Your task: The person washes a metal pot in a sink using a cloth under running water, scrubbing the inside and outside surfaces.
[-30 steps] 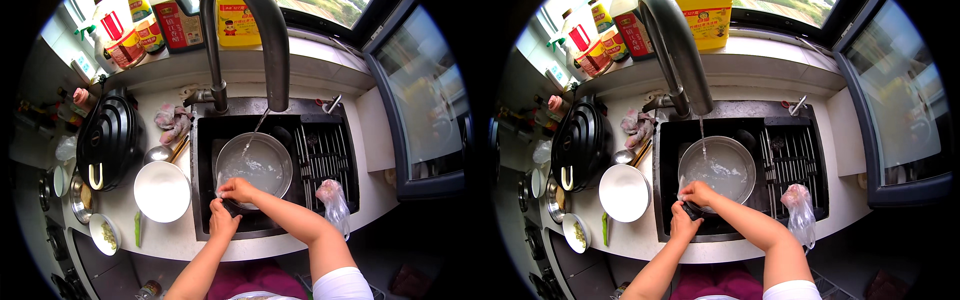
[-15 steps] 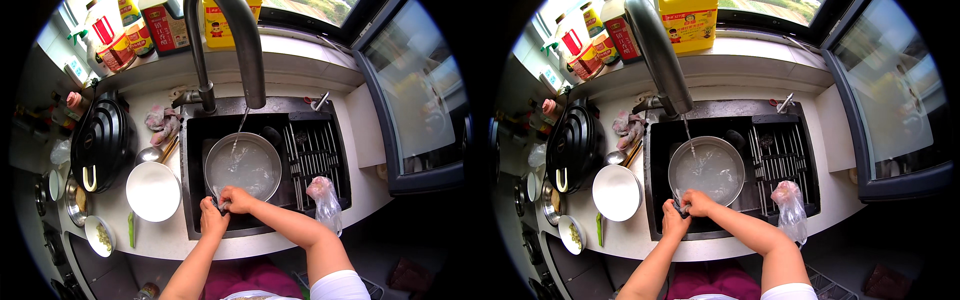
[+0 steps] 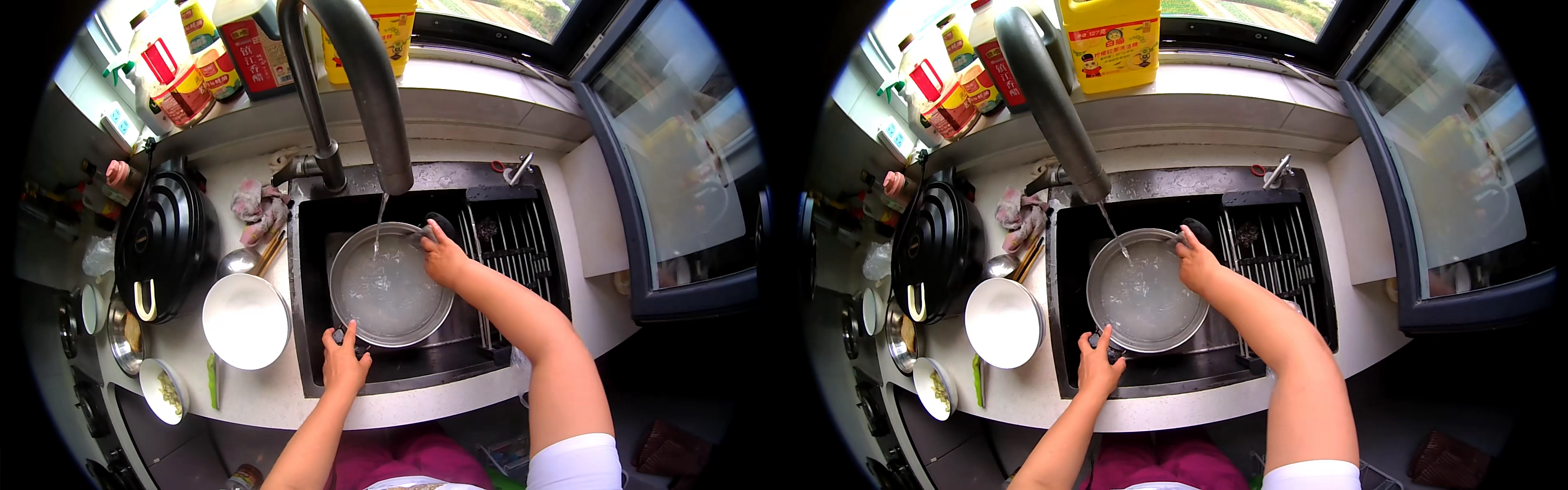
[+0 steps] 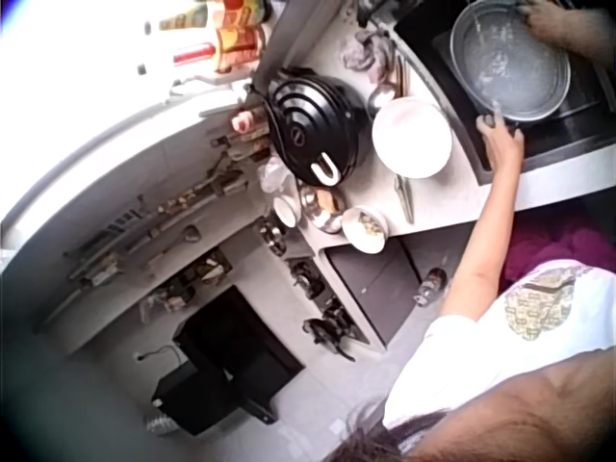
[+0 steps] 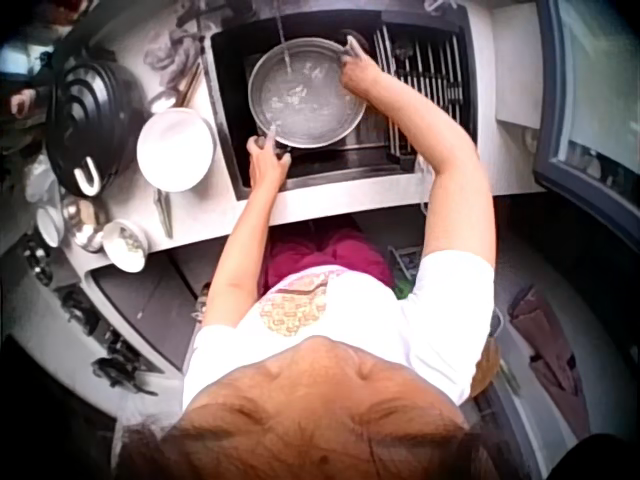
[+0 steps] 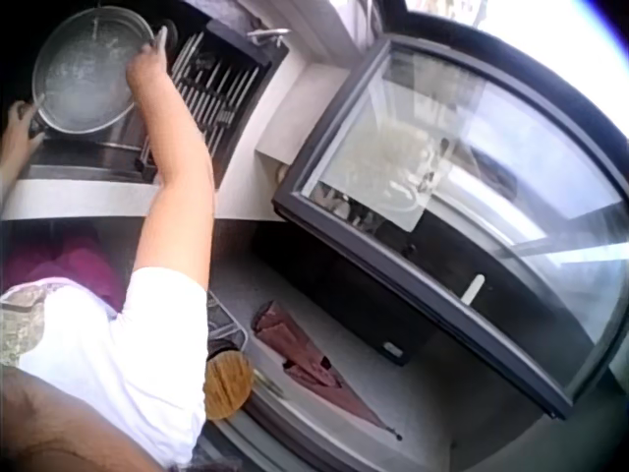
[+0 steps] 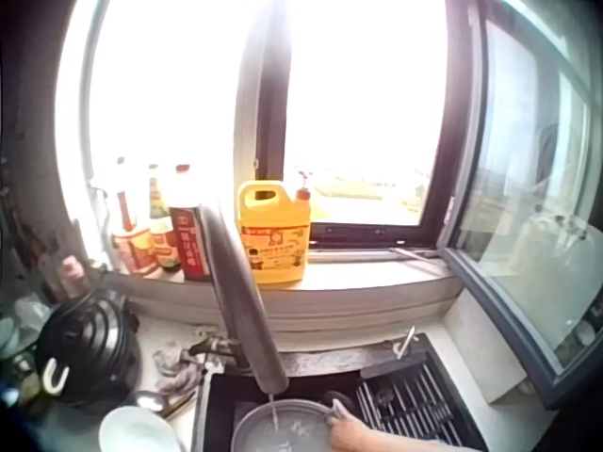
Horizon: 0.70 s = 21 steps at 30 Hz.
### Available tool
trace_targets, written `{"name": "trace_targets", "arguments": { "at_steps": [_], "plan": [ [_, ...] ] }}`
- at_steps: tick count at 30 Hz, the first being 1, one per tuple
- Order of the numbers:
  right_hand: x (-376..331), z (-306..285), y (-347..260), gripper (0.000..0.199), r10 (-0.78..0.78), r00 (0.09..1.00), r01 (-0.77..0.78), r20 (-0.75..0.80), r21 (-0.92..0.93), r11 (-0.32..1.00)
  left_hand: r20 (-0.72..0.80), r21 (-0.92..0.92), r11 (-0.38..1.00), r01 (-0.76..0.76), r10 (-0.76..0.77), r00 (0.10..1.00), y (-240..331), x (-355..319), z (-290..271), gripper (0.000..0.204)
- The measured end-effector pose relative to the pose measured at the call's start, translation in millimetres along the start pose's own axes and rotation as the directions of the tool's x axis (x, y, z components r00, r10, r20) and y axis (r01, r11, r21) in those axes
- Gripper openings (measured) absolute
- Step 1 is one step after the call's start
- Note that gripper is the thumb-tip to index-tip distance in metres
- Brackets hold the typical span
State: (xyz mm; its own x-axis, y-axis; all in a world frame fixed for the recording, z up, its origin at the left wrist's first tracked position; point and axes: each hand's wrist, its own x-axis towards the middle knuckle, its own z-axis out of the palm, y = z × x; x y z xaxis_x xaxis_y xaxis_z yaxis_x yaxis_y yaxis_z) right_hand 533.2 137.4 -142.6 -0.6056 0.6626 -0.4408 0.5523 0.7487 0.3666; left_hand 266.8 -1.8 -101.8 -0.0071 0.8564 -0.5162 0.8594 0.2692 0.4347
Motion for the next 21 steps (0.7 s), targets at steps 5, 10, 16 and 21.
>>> {"name": "trace_targets", "arguments": {
  "at_steps": [5,10,16,21],
  "plan": [
    [18.1,7.8,-42.4,0.034,-0.019,0.929,0.024,0.369,-0.01,1.0,-0.006,-0.007,1.0,0.025,-0.026,1.0,-2.7,0.3,-1.1,0.069],
    [35.0,14.4,-98.1,0.038,-0.188,0.769,-0.309,0.612,0.612,0.728,-0.011,-0.01,1.0,0.015,-0.015,1.0,-4.4,1.1,-1.1,0.069],
    [90.6,37.8,-160.7,0.042,-0.271,0.936,-0.17,0.226,0.962,0.215,-0.01,0.003,1.0,0.001,-0.001,1.0,-5.3,3.1,2.9,0.053],
    [129.3,11.1,-159.3,0.038,0.13,0.947,0.022,0.294,0.344,-0.939,0.023,0.03,1.0,0.01,-0.01,1.0,-1.4,5.3,2.7,0.046]
  ]
}}
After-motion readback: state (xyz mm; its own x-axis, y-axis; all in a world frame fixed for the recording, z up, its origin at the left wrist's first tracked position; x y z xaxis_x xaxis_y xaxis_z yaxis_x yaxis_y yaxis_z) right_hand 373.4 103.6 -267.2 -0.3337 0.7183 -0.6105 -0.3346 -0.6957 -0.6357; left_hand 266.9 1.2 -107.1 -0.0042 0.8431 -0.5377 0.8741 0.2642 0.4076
